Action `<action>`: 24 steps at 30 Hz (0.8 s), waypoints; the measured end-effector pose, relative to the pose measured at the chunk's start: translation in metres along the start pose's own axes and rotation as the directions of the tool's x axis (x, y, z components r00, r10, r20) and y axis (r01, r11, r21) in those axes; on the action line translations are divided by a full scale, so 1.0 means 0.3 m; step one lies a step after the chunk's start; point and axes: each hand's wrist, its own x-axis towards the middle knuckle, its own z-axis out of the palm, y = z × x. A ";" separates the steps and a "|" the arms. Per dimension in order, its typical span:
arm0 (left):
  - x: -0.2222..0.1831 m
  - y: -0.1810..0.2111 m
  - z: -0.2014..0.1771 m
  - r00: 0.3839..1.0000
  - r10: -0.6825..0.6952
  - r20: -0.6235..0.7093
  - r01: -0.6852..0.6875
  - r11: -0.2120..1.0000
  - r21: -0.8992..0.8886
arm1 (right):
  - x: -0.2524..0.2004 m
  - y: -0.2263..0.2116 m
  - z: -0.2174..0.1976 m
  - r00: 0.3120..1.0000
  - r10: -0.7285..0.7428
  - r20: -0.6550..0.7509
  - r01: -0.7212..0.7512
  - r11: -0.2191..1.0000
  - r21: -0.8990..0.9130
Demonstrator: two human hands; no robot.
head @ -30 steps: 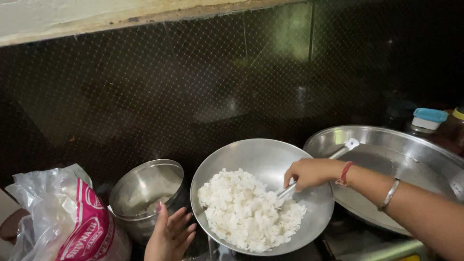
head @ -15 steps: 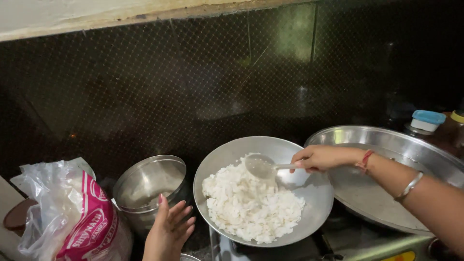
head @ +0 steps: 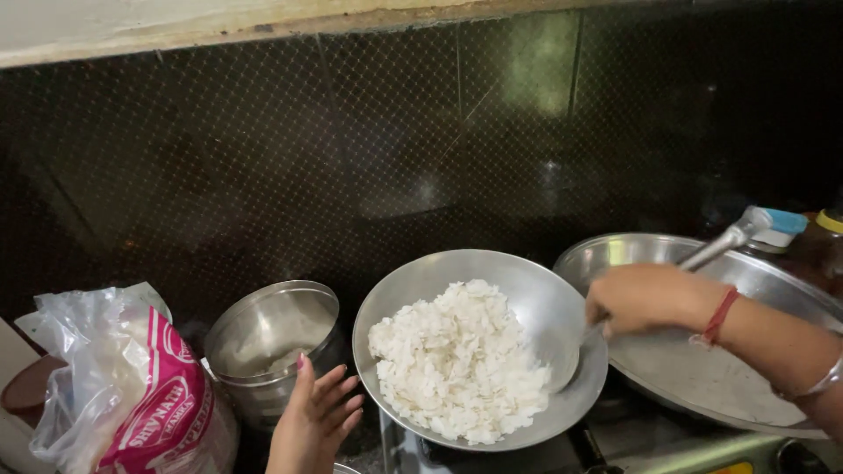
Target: Transferring flattened rice from a bowl into a cooking pan and stirring.
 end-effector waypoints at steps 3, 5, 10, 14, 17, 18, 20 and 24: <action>0.018 -0.014 -0.004 1.000 -0.007 0.004 0.007 1.000 -0.009 | 0.023 -0.064 0.072 0.963 -0.257 0.079 0.234 0.947 0.220; 0.025 -0.018 -0.009 1.000 -0.007 0.010 0.007 1.000 -0.019 | 0.016 -0.141 0.090 0.923 -0.380 0.058 0.344 0.884 0.317; -0.001 -0.006 -0.011 1.000 -0.002 0.027 0.003 1.000 -0.027 | 0.045 -0.232 0.120 0.934 -0.342 -0.102 0.349 0.818 0.457; -0.022 0.002 -0.028 1.000 0.007 0.020 -0.007 0.999 -0.032 | 0.125 -0.131 0.131 0.951 -0.278 -0.135 0.308 0.816 0.489; -0.041 0.017 -0.019 1.000 0.010 0.000 -0.010 1.000 -0.007 | 0.158 -0.035 0.126 0.977 -0.179 -0.113 0.212 0.816 0.537; -0.041 0.019 -0.015 1.000 0.001 -0.005 -0.001 1.000 0.002 | 0.152 -0.024 0.114 0.985 -0.108 -0.136 0.165 0.827 0.537; -0.047 0.019 -0.006 1.000 -0.010 -0.011 0.010 1.000 0.010 | 0.137 -0.023 0.099 0.987 -0.037 -0.157 0.117 0.836 0.536; -0.044 0.002 0.006 1.000 0.000 0.012 0.000 1.000 -0.006 | 0.086 -0.063 0.101 0.974 0.056 -0.218 0.036 0.916 0.399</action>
